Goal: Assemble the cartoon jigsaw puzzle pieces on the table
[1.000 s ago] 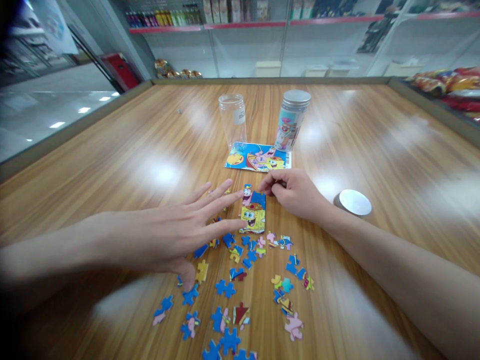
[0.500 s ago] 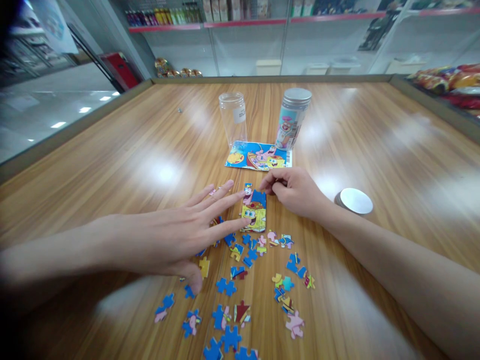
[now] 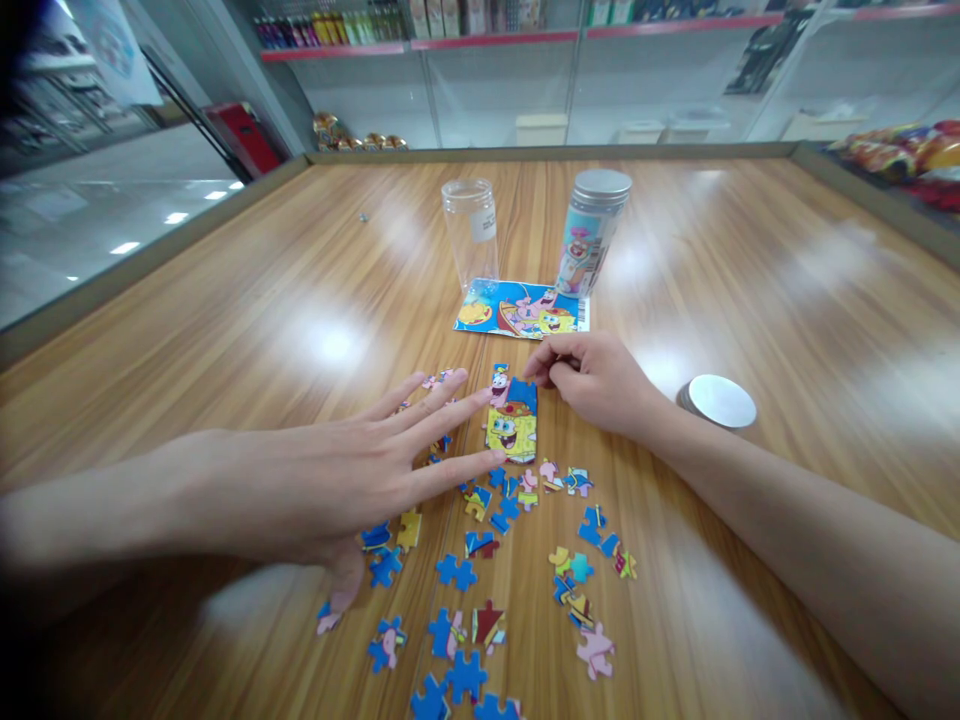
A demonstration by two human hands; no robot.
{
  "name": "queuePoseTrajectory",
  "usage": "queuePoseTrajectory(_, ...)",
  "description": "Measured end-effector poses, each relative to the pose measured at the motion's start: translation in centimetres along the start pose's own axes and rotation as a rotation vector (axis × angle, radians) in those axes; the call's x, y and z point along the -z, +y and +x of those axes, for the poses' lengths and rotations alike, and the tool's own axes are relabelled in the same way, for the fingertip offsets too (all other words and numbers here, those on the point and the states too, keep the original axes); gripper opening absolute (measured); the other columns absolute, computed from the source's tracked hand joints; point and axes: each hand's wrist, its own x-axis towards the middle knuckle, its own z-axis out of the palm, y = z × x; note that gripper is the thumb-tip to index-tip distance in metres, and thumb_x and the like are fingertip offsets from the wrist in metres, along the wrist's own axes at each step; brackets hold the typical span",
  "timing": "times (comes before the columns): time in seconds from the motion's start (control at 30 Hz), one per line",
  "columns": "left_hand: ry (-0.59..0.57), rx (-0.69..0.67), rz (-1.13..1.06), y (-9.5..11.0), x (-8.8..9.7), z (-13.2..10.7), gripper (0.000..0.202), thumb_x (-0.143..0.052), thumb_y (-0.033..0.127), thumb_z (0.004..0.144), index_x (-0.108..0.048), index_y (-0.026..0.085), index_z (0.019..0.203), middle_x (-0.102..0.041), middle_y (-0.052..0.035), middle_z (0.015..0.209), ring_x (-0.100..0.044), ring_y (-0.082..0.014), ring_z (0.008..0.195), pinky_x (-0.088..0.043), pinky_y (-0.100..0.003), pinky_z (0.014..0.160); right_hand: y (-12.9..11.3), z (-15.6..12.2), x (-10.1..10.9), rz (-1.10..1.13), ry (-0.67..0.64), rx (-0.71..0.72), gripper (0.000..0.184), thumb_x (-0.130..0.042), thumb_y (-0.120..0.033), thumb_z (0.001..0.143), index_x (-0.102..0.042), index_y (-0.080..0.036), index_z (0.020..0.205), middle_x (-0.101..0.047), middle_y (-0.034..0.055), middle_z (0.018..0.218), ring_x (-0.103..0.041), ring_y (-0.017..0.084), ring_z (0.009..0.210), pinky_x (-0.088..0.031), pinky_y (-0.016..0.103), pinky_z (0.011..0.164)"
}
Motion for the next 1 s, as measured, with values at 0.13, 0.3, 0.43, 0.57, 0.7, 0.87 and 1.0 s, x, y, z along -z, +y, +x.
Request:
queuePoseTrajectory(0.13,0.04,-0.008,0.006,0.4,0.2,0.1,0.122,-0.086,0.041,0.067,-0.01,0.022,0.161,0.01,-0.0218,0.165,0.012,-0.0452,0.149,-0.011,-0.065,0.121,-0.2,0.0,-0.1,0.0,0.002,-0.002,0.028,-0.048,-0.004,0.079,-0.072,-0.019,0.081,-0.067,0.0019,0.07,-0.053,0.011,0.053,-0.043,0.027,0.051)
queuePoseTrajectory(0.3,0.112,-0.065,-0.015,1.2,-0.6,0.7,0.123,-0.083,0.052,0.069,-0.009,0.015,0.16,0.005,-0.0286,0.163,0.011,-0.0473,0.149,-0.009,-0.068,0.119,-0.3,0.1,-0.1,0.005,-0.007,-0.005,0.028,-0.048,-0.005,0.077,-0.072,-0.017,0.082,-0.068,0.0016,0.07,-0.053,0.01,0.053,-0.043,0.025,0.052)
queuePoseTrajectory(0.43,0.103,-0.028,0.014,1.3,-0.8,0.8,0.123,-0.084,0.054,0.067,-0.014,0.014,0.159,-0.002,-0.0308,0.163,0.008,-0.0483,0.149,-0.014,-0.069,0.118,-0.1,0.1,-0.2,0.01,-0.002,0.013,0.028,-0.046,-0.004,0.077,-0.072,-0.014,0.083,-0.067,0.0014,0.069,-0.053,0.008,0.053,-0.043,0.023,0.052)
queuePoseTrajectory(0.57,0.118,-0.062,0.012,1.1,-0.8,0.7,0.117,-0.077,0.063,0.072,-0.016,0.014,0.159,-0.006,-0.0296,0.163,-0.001,-0.0492,0.15,-0.019,-0.068,0.118,-0.2,0.1,-0.4,0.022,0.004,0.034,0.028,-0.046,-0.005,0.076,-0.072,-0.013,0.082,-0.068,0.001,0.07,-0.057,0.008,0.057,-0.045,0.021,0.055)
queuePoseTrajectory(0.7,0.156,-0.095,0.027,1.2,-1.3,0.7,0.118,-0.07,0.073,0.073,-0.017,0.013,0.16,-0.009,-0.0296,0.163,-0.004,-0.0516,0.149,-0.025,-0.07,0.114,-0.4,0.3,-0.5,0.003,0.006,0.046,0.031,-0.044,-0.003,0.073,-0.072,-0.013,0.081,-0.069,0.0015,0.072,-0.064,0.01,0.065,-0.047,0.02,0.059)
queuePoseTrajectory(0.87,0.178,-0.077,0.069,1.1,-1.7,0.9,0.12,-0.078,0.065,0.069,-0.019,0.011,0.159,-0.017,-0.0327,0.16,-0.007,-0.0535,0.148,-0.028,-0.072,0.111,-0.6,0.4,-0.6,-0.009,0.012,0.06,0.032,-0.043,-0.002,0.072,-0.072,-0.013,0.08,-0.07,0.0018,0.073,-0.064,0.011,0.066,-0.048,0.021,0.061)
queuePoseTrajectory(1.0,0.253,-0.054,0.124,1.0,-1.6,0.6,0.123,-0.089,0.051,0.061,-0.023,0.015,0.158,-0.017,-0.0301,0.161,-0.01,-0.0537,0.148,-0.028,-0.071,0.113,-0.6,0.3,-0.5,-0.01,0.016,0.058,0.032,-0.043,-0.003,0.071,-0.072,-0.013,0.079,-0.07,0.0019,0.073,-0.063,0.01,0.065,-0.047,0.021,0.061)
